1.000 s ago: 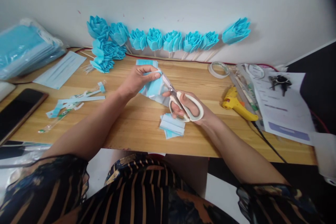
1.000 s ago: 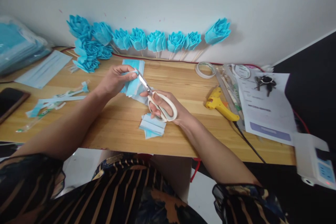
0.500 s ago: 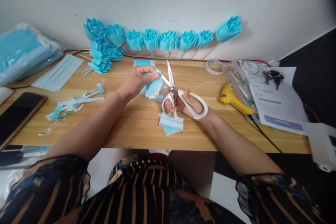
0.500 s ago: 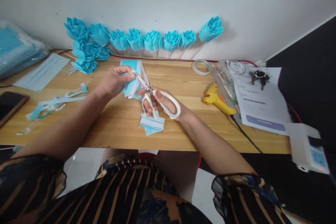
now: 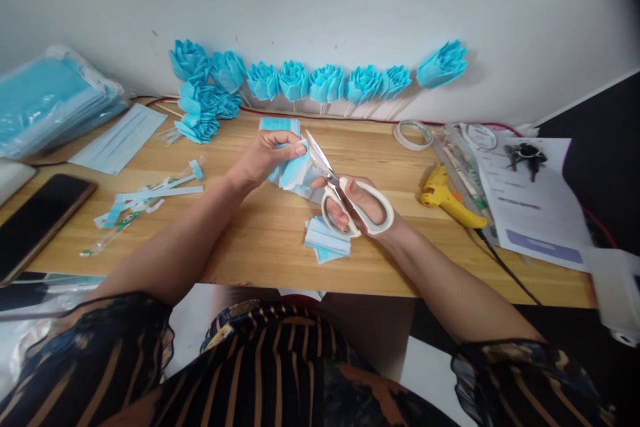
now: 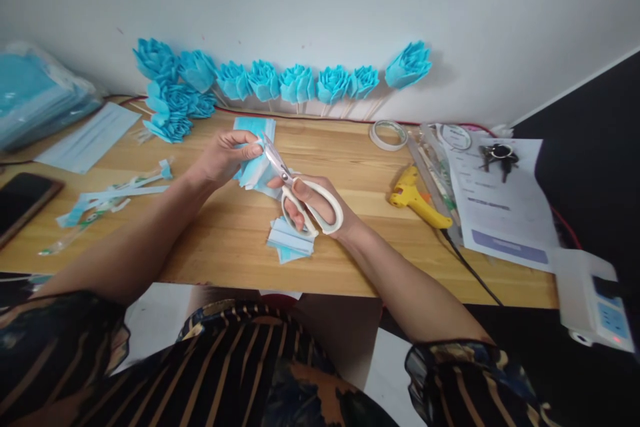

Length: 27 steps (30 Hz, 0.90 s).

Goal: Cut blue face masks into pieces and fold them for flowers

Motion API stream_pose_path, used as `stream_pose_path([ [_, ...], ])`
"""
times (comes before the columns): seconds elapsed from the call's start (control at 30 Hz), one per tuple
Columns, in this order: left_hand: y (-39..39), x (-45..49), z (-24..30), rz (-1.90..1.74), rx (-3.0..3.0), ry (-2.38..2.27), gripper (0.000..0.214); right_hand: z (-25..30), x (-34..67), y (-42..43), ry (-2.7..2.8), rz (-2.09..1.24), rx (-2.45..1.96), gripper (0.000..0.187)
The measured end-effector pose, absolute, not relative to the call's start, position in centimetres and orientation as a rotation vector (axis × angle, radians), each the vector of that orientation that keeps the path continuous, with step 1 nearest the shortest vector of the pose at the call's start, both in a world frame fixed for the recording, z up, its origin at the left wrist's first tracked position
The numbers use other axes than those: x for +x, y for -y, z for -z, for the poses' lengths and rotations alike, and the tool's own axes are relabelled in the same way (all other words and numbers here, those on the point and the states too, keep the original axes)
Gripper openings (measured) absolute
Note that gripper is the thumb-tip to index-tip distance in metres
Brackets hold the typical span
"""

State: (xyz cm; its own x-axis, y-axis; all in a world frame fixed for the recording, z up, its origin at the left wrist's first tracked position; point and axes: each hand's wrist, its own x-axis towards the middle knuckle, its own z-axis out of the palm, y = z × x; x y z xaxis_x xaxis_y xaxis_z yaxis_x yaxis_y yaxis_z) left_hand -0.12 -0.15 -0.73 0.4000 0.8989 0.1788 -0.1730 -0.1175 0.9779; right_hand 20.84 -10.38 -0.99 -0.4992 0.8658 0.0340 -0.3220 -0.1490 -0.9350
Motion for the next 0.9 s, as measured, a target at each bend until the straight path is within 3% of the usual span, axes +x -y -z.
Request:
stream_pose_path([
  [0.9, -0.34, -1.15, 0.99, -1.015, 1.402, -0.781, 0.043, 0.94, 21.26, 10.38, 1.127, -1.888, -0.857, 0.057],
])
